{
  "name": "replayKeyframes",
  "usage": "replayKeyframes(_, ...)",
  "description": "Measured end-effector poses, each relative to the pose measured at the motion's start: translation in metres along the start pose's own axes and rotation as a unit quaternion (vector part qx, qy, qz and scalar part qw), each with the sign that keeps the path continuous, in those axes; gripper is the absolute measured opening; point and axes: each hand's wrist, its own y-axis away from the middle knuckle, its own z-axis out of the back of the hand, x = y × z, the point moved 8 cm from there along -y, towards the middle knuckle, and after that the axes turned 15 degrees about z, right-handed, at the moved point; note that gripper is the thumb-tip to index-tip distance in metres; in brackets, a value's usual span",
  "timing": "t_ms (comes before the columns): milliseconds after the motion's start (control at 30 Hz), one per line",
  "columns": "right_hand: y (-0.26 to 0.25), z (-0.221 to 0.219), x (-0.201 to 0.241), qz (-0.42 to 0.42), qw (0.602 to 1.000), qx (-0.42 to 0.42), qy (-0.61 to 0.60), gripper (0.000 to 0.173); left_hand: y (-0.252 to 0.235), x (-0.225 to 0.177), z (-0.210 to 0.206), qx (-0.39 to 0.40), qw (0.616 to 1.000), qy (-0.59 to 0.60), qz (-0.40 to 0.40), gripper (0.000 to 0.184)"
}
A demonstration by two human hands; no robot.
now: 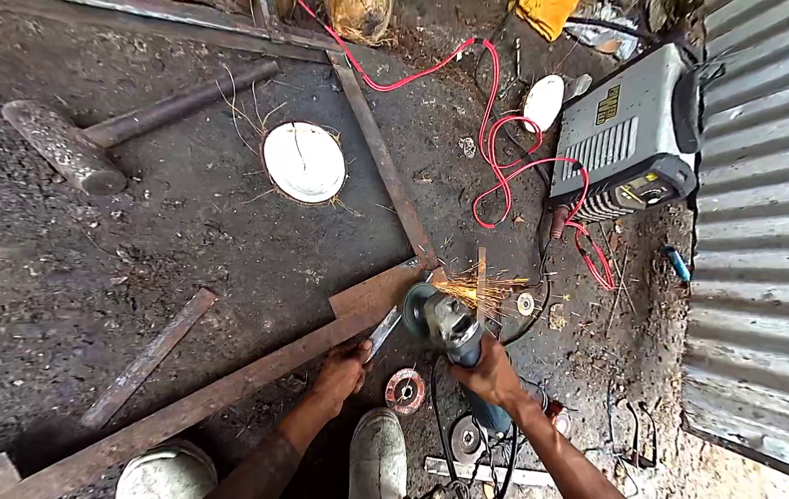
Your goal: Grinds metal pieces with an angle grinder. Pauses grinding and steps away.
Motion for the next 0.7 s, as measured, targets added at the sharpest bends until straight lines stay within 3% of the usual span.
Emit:
replayKeyframes(133, 0.001, -0.005, 0.005, 0.036, 0.999, -0.009, -0.005, 0.067, 0.001, -0.001, 0.000, 0.011, 1.000, 0.011, 0.009, 0.025)
replayKeyframes(267, -0.008, 0.008, -0.006, 0.000, 0.999, -0.034, -0.015, 0.063, 0.004, 0.001, -0.001, 0.013, 0.999, 0.043, 0.026, 0.022)
replayKeyframes(467, 0.008, -0.010, 0.006, 0.013, 1.000, 0.014, 0.001, 0.064, 0.001, -0.001, 0.000, 0.020, 0.997, 0.061, 0.034, 0.021)
replayKeyframes(700, -0.001, 0.001, -0.005, -0.008, 1.000, -0.015, -0.013, 0.065, 0.000, 0.001, 0.000, 0.032, 0.996, 0.083, 0.031, 0.022)
